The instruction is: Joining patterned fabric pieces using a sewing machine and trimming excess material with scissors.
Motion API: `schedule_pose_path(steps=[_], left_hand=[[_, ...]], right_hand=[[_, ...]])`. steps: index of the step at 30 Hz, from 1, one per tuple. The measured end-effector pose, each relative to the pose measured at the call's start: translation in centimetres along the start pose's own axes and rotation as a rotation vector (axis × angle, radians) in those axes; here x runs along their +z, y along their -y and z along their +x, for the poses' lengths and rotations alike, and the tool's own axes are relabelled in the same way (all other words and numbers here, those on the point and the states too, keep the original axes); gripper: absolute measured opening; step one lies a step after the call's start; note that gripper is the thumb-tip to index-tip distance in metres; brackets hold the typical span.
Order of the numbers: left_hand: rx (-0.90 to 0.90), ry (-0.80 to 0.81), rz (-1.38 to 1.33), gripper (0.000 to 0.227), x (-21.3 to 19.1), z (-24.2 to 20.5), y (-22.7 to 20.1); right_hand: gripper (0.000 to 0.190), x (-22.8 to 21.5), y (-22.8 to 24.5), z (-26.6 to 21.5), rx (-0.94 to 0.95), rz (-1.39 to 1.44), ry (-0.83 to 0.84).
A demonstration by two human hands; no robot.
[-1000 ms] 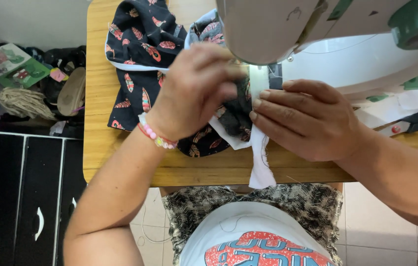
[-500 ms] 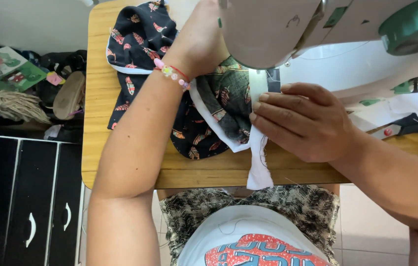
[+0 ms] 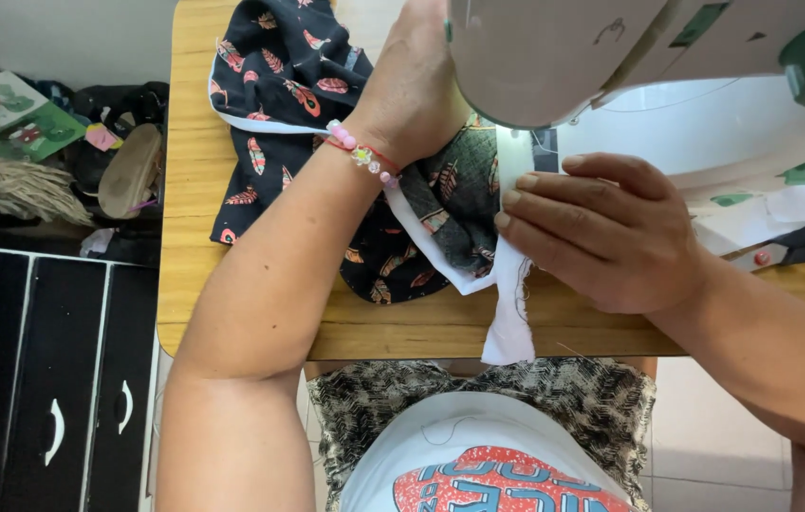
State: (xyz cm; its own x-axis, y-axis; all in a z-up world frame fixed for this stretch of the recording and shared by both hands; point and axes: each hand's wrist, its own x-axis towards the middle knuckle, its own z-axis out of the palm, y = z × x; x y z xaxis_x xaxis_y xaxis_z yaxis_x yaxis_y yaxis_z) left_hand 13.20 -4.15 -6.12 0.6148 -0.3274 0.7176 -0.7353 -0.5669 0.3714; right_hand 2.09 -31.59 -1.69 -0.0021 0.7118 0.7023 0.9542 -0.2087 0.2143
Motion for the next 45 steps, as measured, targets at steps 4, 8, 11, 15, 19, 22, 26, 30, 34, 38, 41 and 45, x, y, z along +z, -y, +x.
schedule_pose_path(steps=[4, 8, 11, 15, 19, 22, 26, 30, 34, 38, 41, 45], left_hand=[[-0.015, -0.008, 0.036, 0.027, 0.5, -0.3, 0.6], [0.102, -0.02, 0.149, 0.007, 1.0, -0.1, 1.2], [0.1, -0.019, 0.153, 0.017, 1.4, -0.3, 1.8], [0.105, -0.029, 0.165, 0.016, 1.4, 0.0, 2.1], [0.116, -0.031, 0.169, 0.013, 0.7, -0.2, 1.5], [0.112, -0.031, 0.19, 0.013, 0.6, -0.3, 1.6], [0.107, -0.03, 0.214, 0.013, 0.7, -0.8, 1.9], [0.103, -0.028, 0.241, 0.013, 0.6, -1.1, 2.1], [0.099, -0.027, 0.267, 0.014, 0.2, -1.7, 2.3], [0.095, -0.026, 0.292, 0.015, 0.1, -2.6, 2.8], [0.092, -0.024, 0.312, 0.015, 0.1, -1.8, 2.5], [0.089, -0.022, 0.336, 0.016, 0.2, -1.1, 2.4]], right_hand=[[0.02, 0.1, 0.0, 0.2, 0.01, -0.014, -0.011], [0.02, 0.2, 0.0, 0.4, 0.028, 0.0, -0.014], [0.023, 0.3, 0.1, 0.3, 0.056, -0.005, -0.01], [0.023, 0.3, 0.1, 0.6, 0.074, 0.021, -0.031], [0.028, 0.6, -0.1, 0.2, 0.091, 0.034, -0.031], [0.029, 0.8, -0.1, 0.3, 0.093, 0.03, -0.043], [0.034, 0.9, -0.3, 0.0, 0.112, 0.038, -0.024], [0.033, 1.1, -0.4, 0.2, 0.113, 0.049, -0.046], [0.034, 1.1, -0.4, 0.1, 0.122, 0.051, -0.042], [0.031, 1.4, -0.5, 0.0, 0.123, 0.05, -0.056], [0.034, 1.5, -0.5, 0.1, 0.126, 0.056, -0.049], [0.032, 1.6, -0.6, 0.2, 0.141, 0.06, -0.069]])
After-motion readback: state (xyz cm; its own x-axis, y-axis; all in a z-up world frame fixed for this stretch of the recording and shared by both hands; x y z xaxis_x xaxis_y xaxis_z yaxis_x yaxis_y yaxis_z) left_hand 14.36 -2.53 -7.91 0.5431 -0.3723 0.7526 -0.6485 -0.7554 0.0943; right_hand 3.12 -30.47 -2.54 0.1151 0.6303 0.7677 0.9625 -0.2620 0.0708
